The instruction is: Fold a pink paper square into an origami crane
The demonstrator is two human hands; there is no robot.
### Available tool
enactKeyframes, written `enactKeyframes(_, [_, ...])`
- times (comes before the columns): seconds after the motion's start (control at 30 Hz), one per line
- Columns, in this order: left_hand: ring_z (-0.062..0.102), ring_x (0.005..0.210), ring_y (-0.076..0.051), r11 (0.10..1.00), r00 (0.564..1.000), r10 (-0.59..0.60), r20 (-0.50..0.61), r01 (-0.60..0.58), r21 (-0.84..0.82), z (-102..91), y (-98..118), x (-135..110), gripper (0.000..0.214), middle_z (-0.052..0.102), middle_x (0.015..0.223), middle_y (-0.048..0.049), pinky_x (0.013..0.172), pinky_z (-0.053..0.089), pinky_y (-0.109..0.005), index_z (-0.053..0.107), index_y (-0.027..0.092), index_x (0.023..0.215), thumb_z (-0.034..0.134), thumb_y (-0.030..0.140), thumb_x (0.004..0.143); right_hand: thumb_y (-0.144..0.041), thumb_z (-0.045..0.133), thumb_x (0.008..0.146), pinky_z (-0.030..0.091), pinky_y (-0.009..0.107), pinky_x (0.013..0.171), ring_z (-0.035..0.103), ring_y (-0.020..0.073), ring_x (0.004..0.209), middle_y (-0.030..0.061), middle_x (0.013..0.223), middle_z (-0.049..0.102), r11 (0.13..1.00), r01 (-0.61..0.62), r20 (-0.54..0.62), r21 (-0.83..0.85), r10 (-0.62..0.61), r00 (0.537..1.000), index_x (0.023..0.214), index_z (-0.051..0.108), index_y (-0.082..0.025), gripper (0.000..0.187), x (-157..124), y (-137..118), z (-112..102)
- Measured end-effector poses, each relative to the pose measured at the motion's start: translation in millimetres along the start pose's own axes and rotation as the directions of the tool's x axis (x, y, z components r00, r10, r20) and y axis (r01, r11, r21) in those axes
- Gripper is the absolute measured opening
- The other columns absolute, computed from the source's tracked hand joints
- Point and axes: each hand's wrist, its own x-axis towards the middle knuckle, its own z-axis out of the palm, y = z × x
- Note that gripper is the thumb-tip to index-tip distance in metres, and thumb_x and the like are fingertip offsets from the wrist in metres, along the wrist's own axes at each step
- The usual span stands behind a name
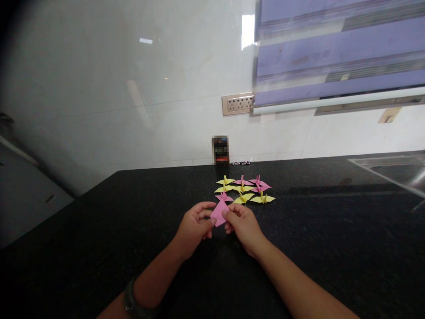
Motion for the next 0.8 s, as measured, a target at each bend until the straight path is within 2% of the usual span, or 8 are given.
enactKeyframes(0.17, [0.050, 0.038, -0.006, 0.986, 0.997, -0.067, 0.031, 0.070, -0.149, -1.7, -1, -1, 0.032, 0.058, 0.067, -0.0017, 0.032, 0.032, -0.014, 0.047, 0.014, 0.094, 0.055, 0.022, 0.064, -0.030, 0.050, 0.071, 0.033, 0.017, 0.040, 0.040, 0.0050, 0.041, -0.0029, 0.054, 0.048, 1.000, 0.007, -0.008, -0.014, -0.007, 1.000, 0.070, 0.053, -0.014, 0.016, -1, -2, -1])
enactKeyframes(0.27, [0.059, 0.054, -0.012, 0.955, 0.991, -0.134, 0.033, 0.137, -0.264, -1.8, -2, -1, 0.036, 0.060, 0.074, -0.0041, 0.040, 0.040, -0.016, 0.047, 0.015, 0.096, 0.058, 0.021, 0.062, -0.029, 0.050, 0.071, 0.031, 0.017, 0.040, 0.038, 0.0046, 0.040, -0.0040, 0.053, 0.046, 0.995, 0.058, -0.009, -0.081, -0.059, 0.998, 0.069, 0.052, -0.014, 0.015, -1, -5, -1])
enactKeyframes(0.4, [0.060, 0.072, -0.017, 0.933, 0.990, -0.137, 0.025, 0.137, -0.333, -2.1, -3, -1, 0.036, 0.060, 0.081, -0.0068, 0.051, 0.045, -0.019, 0.049, 0.015, 0.094, 0.061, 0.020, 0.061, -0.028, 0.051, 0.072, 0.031, 0.018, 0.040, 0.038, 0.0046, 0.040, -0.0039, 0.055, 0.047, 0.986, 0.104, 0.002, -0.132, -0.105, 0.994, 0.070, 0.052, -0.015, 0.013, -2, -7, -2])
enactKeyframes(0.63, [0.059, 0.062, -0.013, 0.950, 0.993, -0.113, -0.037, 0.097, -0.298, -2.5, -5, 2, 0.027, 0.062, 0.068, -0.0061, 0.052, 0.044, -0.020, 0.055, 0.011, 0.080, 0.061, 0.030, 0.063, -0.030, 0.050, 0.072, 0.032, 0.019, 0.043, 0.039, 0.0054, 0.043, -0.0028, 0.058, 0.049, 0.979, 0.125, 0.042, -0.159, -0.120, 0.992, 0.073, 0.054, -0.016, 0.015, -2, -6, -3])
enactKeyframes(0.8, [0.058, 0.057, -0.012, 0.952, 0.991, -0.125, -0.046, 0.107, -0.286, -2.7, -5, 2, 0.028, 0.061, 0.065, -0.0057, 0.050, 0.043, -0.020, 0.055, 0.010, 0.079, 0.057, 0.035, 0.065, -0.032, 0.048, 0.074, 0.034, 0.019, 0.044, 0.040, 0.0060, 0.045, -0.0025, 0.060, 0.047, 0.977, 0.163, 0.081, -0.137, -0.153, 0.985, 0.078, 0.055, -0.016, 0.018, -3, -11, -3])
